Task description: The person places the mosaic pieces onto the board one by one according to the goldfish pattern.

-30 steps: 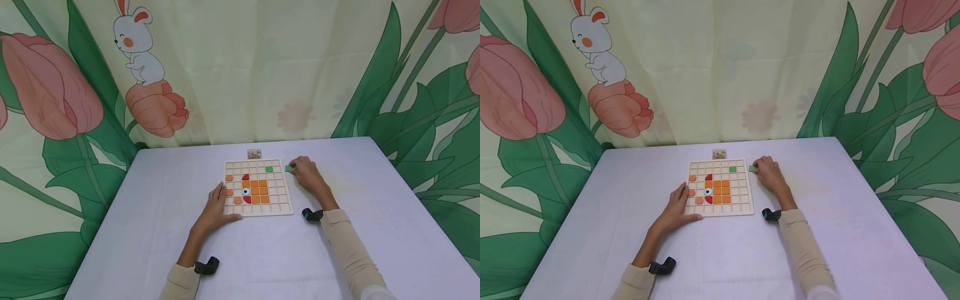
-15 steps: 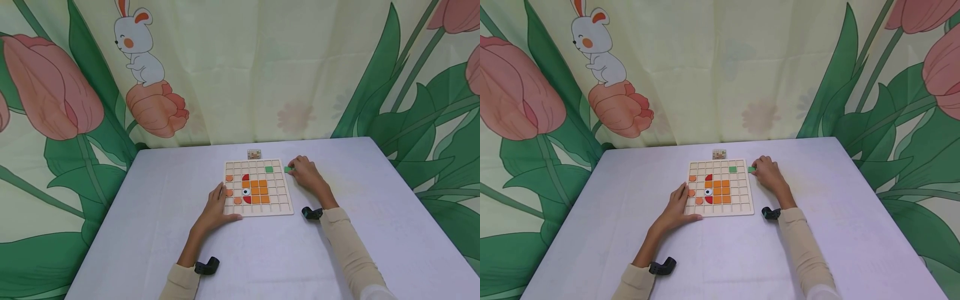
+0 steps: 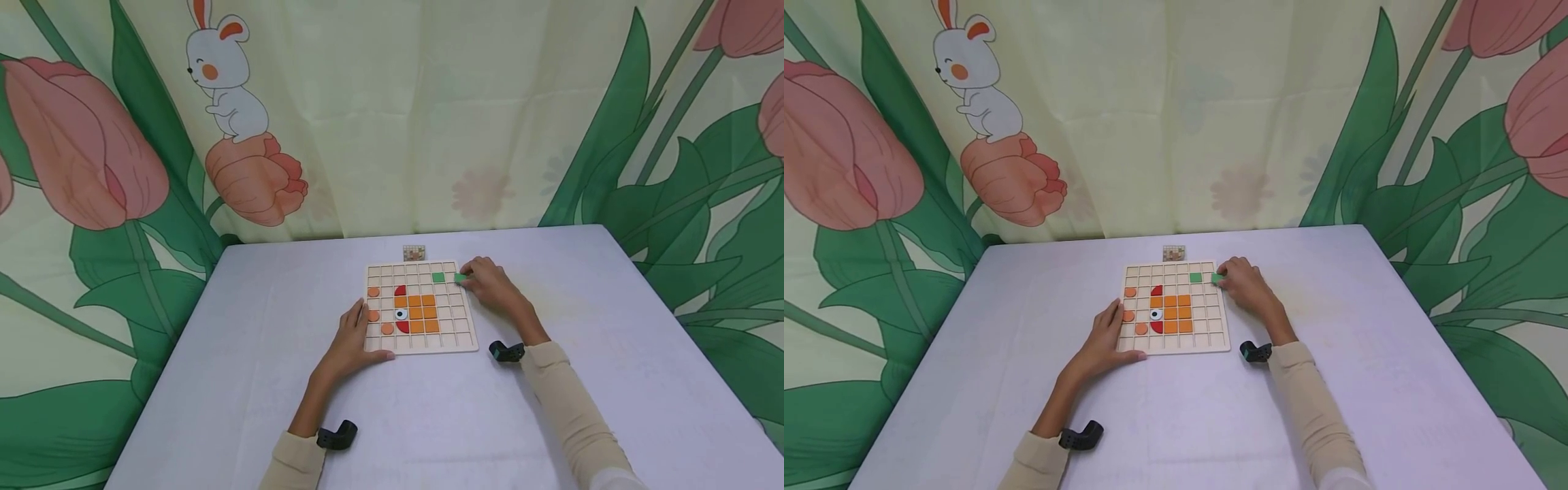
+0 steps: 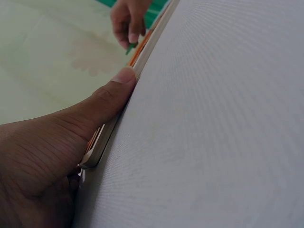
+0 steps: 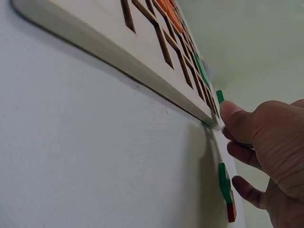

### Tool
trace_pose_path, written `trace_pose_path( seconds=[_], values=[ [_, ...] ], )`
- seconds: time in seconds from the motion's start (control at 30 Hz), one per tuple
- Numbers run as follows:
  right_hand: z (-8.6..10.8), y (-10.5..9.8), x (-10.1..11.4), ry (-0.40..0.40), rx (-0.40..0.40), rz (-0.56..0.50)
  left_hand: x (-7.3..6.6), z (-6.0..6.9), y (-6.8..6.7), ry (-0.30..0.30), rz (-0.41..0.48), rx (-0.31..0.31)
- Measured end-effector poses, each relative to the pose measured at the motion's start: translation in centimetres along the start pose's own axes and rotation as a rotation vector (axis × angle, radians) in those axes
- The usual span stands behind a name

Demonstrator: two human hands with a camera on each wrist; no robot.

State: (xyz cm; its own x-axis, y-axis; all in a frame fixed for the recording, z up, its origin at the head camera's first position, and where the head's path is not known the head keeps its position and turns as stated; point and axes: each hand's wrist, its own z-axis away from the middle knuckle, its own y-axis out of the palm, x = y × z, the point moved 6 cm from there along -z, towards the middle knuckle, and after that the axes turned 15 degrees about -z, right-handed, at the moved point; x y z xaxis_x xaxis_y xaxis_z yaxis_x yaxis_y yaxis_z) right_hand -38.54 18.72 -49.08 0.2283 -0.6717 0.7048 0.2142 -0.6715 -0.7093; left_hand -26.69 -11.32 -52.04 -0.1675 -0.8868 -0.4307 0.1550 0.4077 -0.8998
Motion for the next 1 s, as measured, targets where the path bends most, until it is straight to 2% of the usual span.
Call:
trace_pose_path(
  seconds=[0.4,0.6,1.0],
  values=[
    [-0.4,2.1,2.5,-0.091,0.045,0.063,0.0,0.0,0.1,0.005,0.017,0.006],
    [-0.5,2.5,2.9,-0.07,0.044,0.064,0.0,-0.2,0.1,0.026,0.0,0.001],
    [-0.4,3.0,2.8,-0.065,0.041,0.063,0.1,-0.1,0.0,0.014,0.018,0.001]
  ],
)
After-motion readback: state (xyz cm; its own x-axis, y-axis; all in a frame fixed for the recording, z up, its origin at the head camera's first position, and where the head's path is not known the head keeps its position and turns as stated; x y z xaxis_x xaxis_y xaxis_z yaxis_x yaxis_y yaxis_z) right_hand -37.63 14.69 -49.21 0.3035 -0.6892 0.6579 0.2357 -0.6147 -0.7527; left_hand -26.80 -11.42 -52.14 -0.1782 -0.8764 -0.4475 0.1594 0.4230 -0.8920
